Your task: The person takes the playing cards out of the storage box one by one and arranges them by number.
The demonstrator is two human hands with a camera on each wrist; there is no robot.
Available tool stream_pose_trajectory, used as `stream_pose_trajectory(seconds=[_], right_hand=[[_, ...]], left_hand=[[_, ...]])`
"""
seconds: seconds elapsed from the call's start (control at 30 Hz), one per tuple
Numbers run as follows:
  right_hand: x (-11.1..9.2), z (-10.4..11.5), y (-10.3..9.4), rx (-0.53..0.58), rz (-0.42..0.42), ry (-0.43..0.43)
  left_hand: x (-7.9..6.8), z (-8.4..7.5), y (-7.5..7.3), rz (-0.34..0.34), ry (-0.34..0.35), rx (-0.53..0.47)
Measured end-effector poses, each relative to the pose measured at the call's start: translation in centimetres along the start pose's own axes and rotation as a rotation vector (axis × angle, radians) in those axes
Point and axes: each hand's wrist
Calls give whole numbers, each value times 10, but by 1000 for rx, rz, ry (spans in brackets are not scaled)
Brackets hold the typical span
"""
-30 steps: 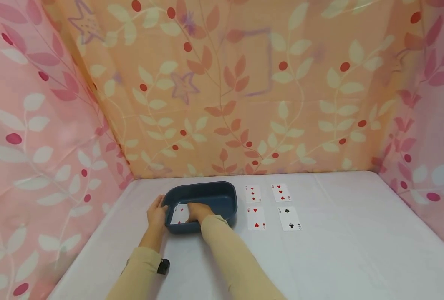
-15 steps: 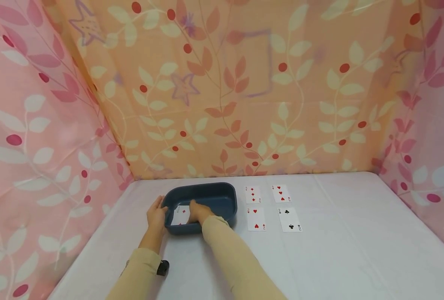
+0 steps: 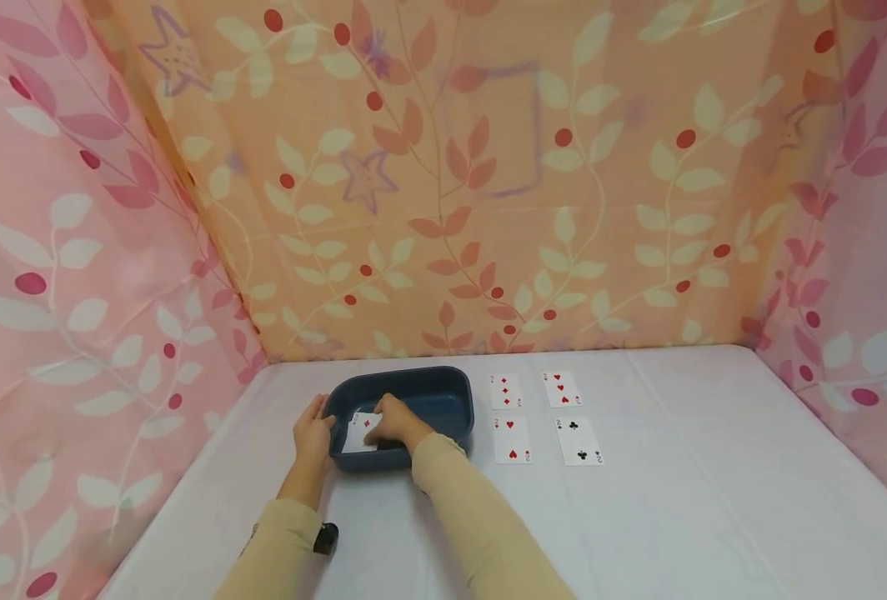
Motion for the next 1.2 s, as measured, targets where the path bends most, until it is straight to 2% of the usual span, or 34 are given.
stream_pose_trajectory(seconds=[0.13, 0.27, 0.37, 0.57, 0.73, 1.0, 1.2], right_hand=[[1, -2, -4, 190, -51, 1], [-6, 0, -10, 392, -107, 49], [-14, 0, -18, 464, -149, 76], [-28, -4, -40, 502, -160, 47], [-40, -5, -56, 516, -198, 20], [-59, -2, -76, 536, -251, 36], [-65, -13, -90, 520, -254, 58]], left_hand=[[-1, -1, 1, 10, -1, 14], [0, 1, -2, -8, -18, 26], [1, 2, -3, -7, -22, 30], [2, 1, -1, 2, -6, 21], [1, -1, -1, -3, -21, 8], [1, -2, -1, -7, -41, 21], [2, -2, -2, 1, -35, 12]])
Point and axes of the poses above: each hand's wrist, its own x-axis towards the middle knuckle, its own y-axis out of the palm, z = x × y, and after that the axes turned 1 degree about x, right-handed
